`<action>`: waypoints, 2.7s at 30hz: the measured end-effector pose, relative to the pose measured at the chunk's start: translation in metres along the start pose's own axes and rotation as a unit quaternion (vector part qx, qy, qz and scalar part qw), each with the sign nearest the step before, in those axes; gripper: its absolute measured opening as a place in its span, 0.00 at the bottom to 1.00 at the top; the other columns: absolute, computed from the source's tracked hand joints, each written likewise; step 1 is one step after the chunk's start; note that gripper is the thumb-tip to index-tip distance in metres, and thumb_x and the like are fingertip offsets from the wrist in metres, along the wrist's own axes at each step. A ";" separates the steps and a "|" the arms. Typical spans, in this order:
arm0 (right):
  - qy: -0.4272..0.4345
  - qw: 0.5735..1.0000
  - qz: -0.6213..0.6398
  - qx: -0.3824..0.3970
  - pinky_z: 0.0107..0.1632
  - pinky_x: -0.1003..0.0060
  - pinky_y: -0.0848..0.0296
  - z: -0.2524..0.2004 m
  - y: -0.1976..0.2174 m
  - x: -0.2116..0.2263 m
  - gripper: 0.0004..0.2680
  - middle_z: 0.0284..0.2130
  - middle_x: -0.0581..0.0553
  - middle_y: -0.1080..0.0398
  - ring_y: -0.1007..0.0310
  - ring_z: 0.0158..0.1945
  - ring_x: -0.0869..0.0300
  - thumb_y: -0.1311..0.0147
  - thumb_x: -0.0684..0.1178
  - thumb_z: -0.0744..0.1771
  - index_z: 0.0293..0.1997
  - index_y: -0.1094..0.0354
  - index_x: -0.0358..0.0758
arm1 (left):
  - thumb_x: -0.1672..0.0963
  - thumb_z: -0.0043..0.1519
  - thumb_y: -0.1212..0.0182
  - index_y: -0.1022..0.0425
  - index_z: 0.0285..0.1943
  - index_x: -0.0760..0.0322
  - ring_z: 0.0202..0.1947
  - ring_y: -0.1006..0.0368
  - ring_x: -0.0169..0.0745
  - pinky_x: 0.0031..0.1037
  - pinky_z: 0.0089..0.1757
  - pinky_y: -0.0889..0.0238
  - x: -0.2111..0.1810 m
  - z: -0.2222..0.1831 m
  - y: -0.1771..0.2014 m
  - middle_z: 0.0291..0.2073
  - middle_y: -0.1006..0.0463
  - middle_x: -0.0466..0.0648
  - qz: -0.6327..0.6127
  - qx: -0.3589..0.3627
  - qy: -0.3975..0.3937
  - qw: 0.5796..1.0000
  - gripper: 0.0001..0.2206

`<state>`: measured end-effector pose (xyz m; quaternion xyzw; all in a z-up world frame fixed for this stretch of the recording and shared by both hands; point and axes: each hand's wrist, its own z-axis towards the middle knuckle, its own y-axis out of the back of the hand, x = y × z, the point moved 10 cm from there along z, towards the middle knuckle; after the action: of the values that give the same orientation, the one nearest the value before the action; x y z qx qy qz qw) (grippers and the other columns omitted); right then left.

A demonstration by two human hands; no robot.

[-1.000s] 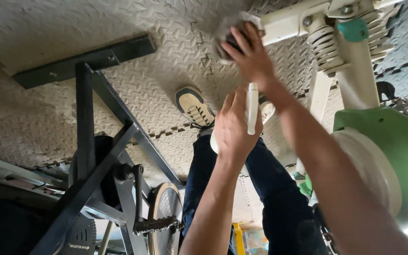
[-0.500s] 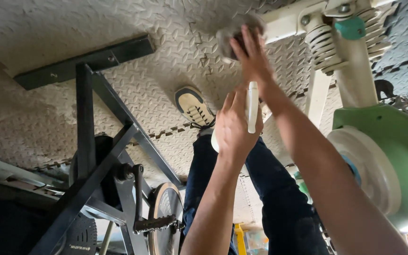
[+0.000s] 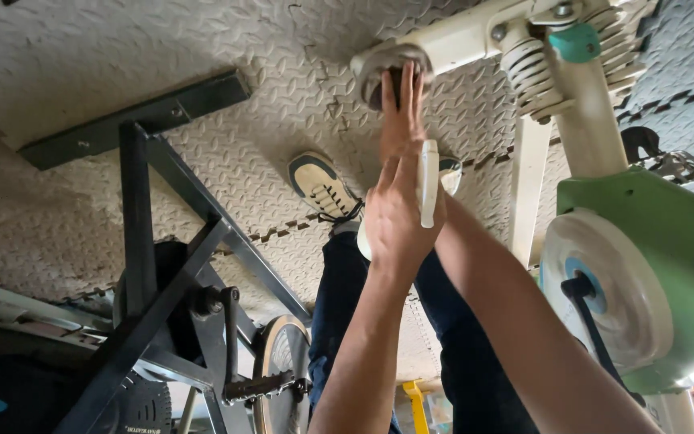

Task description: The person cleans an exercise bike by spraying a cleaning solution from a white bottle and wiping various parts with a cloth. They clean the handlebars, the frame, the seat, and the pedals, moving around the equipment to reach different areas.

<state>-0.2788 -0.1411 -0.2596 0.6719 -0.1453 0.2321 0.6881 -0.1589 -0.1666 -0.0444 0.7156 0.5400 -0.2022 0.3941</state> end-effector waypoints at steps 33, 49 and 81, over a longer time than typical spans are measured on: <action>-0.165 0.919 -0.121 0.338 0.70 0.45 0.35 0.086 0.142 -0.085 0.12 0.68 0.38 0.46 0.44 0.72 0.40 0.42 0.41 0.64 0.52 0.26 0.46 | 0.61 0.57 0.38 0.32 0.64 0.62 0.45 0.21 0.60 0.42 0.44 0.26 -0.020 -0.009 -0.030 0.52 0.22 0.55 0.026 -0.002 -0.067 0.997 0.23; -0.134 0.906 -0.310 0.254 0.74 0.37 0.55 0.075 0.206 -0.090 0.20 0.71 0.25 0.53 0.55 0.74 0.31 0.51 0.49 0.68 0.70 0.36 0.40 | 0.60 0.54 0.33 0.34 0.64 0.64 0.47 0.22 0.60 0.42 0.46 0.27 -0.030 -0.017 -0.059 0.54 0.24 0.57 0.021 0.045 -0.078 0.996 0.27; -0.067 0.920 -0.282 0.263 0.38 0.51 0.27 0.175 0.089 -0.176 0.16 0.33 0.41 0.25 0.26 0.38 0.53 0.30 0.54 0.60 0.47 0.25 0.42 | 0.59 0.48 0.27 0.37 0.69 0.59 0.52 0.22 0.51 0.42 0.49 0.28 -0.014 -0.007 -0.092 0.59 0.25 0.52 0.082 0.109 -0.034 0.990 0.36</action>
<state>-0.4542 -0.3379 -0.2636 0.8557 0.0703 0.0126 0.5125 -0.2503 -0.1601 -0.0625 0.7888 0.4403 -0.2511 0.3477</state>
